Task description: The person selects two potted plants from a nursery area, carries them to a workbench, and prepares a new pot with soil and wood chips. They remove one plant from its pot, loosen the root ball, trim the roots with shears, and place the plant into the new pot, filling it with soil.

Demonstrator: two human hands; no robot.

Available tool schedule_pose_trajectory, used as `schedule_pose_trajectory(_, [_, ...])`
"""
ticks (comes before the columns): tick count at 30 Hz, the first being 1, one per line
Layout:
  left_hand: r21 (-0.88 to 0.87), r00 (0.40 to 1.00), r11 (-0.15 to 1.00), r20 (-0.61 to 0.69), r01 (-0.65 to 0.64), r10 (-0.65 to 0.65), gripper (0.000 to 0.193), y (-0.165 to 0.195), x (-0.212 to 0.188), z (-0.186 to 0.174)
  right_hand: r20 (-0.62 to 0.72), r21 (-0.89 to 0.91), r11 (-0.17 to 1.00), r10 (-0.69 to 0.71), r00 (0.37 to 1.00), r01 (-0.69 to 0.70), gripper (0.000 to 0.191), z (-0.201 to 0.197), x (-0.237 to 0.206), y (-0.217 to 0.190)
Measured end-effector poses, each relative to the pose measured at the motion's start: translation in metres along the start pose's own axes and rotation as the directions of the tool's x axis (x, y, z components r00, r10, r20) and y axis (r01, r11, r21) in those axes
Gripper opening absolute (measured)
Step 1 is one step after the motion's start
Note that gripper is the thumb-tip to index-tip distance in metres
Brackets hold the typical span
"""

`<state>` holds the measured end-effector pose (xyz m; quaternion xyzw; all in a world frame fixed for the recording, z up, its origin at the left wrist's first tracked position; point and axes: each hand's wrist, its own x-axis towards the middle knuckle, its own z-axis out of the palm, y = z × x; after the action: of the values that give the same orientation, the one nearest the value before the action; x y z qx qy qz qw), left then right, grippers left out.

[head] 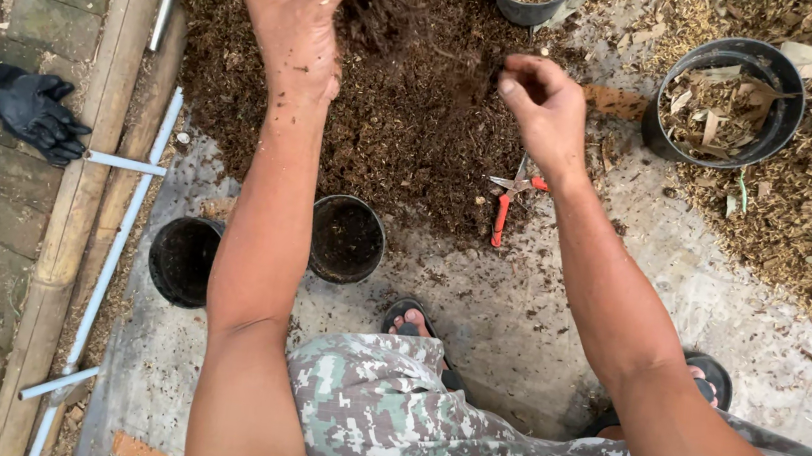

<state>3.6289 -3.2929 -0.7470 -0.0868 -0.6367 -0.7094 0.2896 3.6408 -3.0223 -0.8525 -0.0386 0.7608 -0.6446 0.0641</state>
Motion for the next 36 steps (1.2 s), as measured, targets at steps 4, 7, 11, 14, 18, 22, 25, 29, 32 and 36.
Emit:
schedule_pose_trajectory(4, [0.007, 0.990, 0.990, -0.015, 0.140, -0.140, 0.048, -0.002, -0.008, 0.016, 0.115, -0.378, 0.790, -0.477, 0.872, 0.482, 0.055, 0.016, 0.009, -0.011])
schedule_pose_trajectory(7, [0.011, 0.987, 0.988, 0.018, 0.156, -0.157, 0.049, -0.002, -0.009, 0.019, 0.337, -0.410, 0.824, -0.261, 0.904, 0.391, 0.045, 0.022, 0.014, -0.013])
schedule_pose_trajectory(11, [-0.042, 0.985, 0.987, 0.086, 0.153, -0.149, 0.049, 0.000, -0.008, 0.010, 0.455, -0.267, 0.957, 0.019, 0.890, 0.116, 0.044, -0.003, 0.008, -0.015])
schedule_pose_trajectory(14, [-0.107, 0.976, 0.978, 0.144, 0.177, -0.161, 0.043, 0.002, -0.009, 0.000, 0.537, -0.146, 0.987, 0.029, 0.843, 0.060, 0.031, -0.043, 0.004, -0.027])
schedule_pose_trajectory(18, [-0.083, 0.934, 0.967, 0.293, 0.239, -0.206, 0.032, 0.008, -0.011, 0.000, 0.443, -0.300, 0.741, -0.450, 0.775, 0.601, 0.013, -0.078, 0.003, -0.063])
schedule_pose_trajectory(22, [-0.061, 0.856, 0.901, 0.344, 0.430, -0.385, 0.027, 0.016, -0.014, 0.014, 0.325, -0.677, 0.118, -0.838, 0.438, 0.727, 0.005, -0.096, -0.002, -0.099])
schedule_pose_trajectory(25, [-0.059, 0.829, 0.887, 0.389, 0.458, -0.402, 0.031, 0.017, -0.021, 0.026, 0.254, -0.737, 0.172, -0.825, 0.504, 0.653, 0.010, -0.105, -0.004, -0.107])
schedule_pose_trajectory(29, [-0.089, 0.798, 0.860, 0.430, 0.502, -0.422, 0.038, 0.013, -0.032, 0.039, 0.247, -0.771, 0.090, -0.870, 0.427, 0.630, 0.019, -0.113, 0.005, -0.088])
schedule_pose_trajectory(32, [-0.105, 0.816, 0.871, 0.418, 0.480, -0.399, 0.039, 0.010, -0.036, 0.044, 0.253, -0.597, 0.438, -0.692, 0.676, 0.672, 0.009, -0.112, 0.019, -0.066])
schedule_pose_trajectory(36, [-0.078, 0.808, 0.871, 0.421, 0.486, -0.413, 0.038, 0.006, -0.039, 0.047, 0.215, -0.451, 0.687, -0.537, 0.816, 0.570, 0.016, -0.108, 0.028, -0.052])
